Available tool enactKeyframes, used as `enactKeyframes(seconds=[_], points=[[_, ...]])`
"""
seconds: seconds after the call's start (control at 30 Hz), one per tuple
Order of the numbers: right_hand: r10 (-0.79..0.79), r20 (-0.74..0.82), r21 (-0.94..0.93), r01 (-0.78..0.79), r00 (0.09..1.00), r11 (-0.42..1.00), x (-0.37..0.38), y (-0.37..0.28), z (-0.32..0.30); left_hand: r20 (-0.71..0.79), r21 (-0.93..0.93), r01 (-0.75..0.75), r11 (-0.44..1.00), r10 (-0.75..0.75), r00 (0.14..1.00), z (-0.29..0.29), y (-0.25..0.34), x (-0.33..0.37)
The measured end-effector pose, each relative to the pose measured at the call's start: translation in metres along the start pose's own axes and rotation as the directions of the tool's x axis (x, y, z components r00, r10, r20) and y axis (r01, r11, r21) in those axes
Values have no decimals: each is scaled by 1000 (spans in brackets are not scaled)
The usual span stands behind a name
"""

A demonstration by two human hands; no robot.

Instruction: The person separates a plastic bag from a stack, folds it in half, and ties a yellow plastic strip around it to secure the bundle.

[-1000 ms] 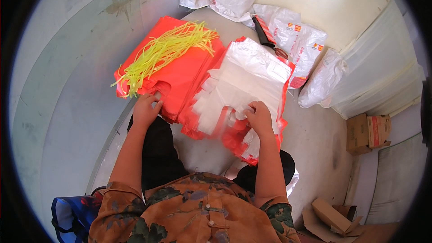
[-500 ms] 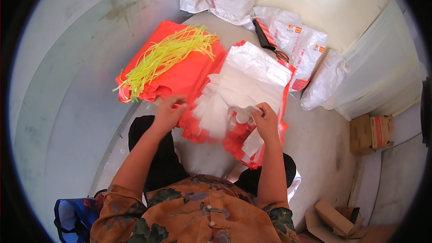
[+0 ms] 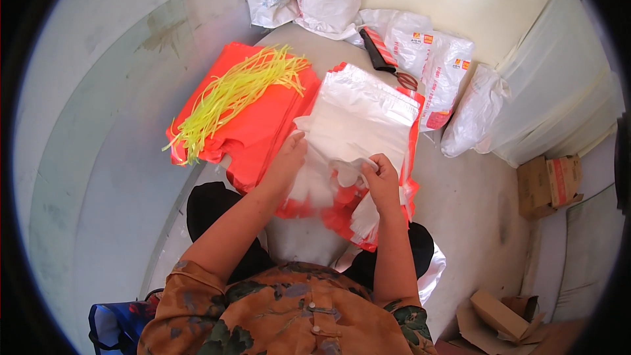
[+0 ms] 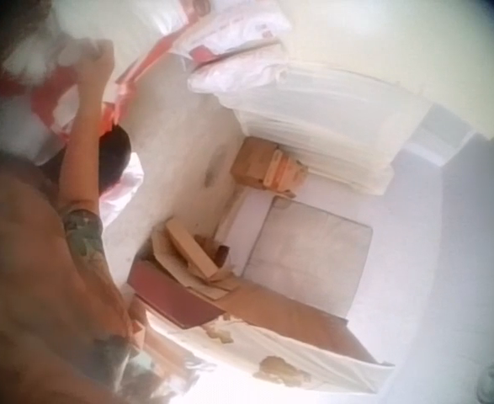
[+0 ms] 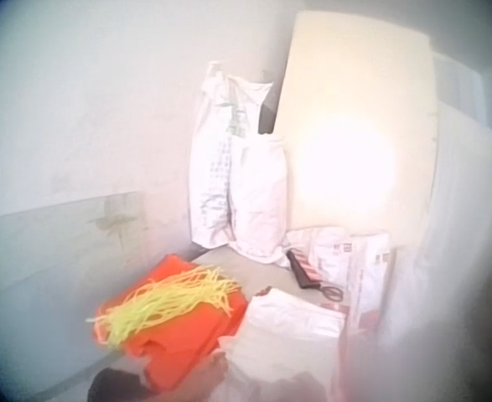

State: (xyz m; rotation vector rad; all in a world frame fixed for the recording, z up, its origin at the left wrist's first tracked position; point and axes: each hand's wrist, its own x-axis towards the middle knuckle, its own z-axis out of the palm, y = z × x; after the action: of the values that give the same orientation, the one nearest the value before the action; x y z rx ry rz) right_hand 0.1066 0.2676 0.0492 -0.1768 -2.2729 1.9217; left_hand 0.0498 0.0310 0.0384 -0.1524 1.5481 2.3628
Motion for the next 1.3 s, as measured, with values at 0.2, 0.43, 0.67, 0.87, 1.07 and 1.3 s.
enactKeyframes(seconds=[0.2,0.43,0.67,0.87,1.07,1.3], points=[[-3,-28,63,5,1000,998,6,10,0,1,-83,21,996,-21,1000,0,-13,19],[-42,-48,129,48,998,990,9,18,0,-89,2,45,999,-45,995,8,-14,19],[-38,-118,151,56,992,987,8,24,8,-81,40,42,998,-39,996,1,-22,-6],[-4,-41,-77,1,999,997,-21,16,8,-56,235,2,972,12,998,-16,-24,-64],[-545,121,-521,520,830,677,-36,28,0,-26,343,-123,931,140,990,-34,-20,-73],[-635,188,-644,582,750,496,-49,25,6,211,751,-414,514,408,888,-5,6,-50]])
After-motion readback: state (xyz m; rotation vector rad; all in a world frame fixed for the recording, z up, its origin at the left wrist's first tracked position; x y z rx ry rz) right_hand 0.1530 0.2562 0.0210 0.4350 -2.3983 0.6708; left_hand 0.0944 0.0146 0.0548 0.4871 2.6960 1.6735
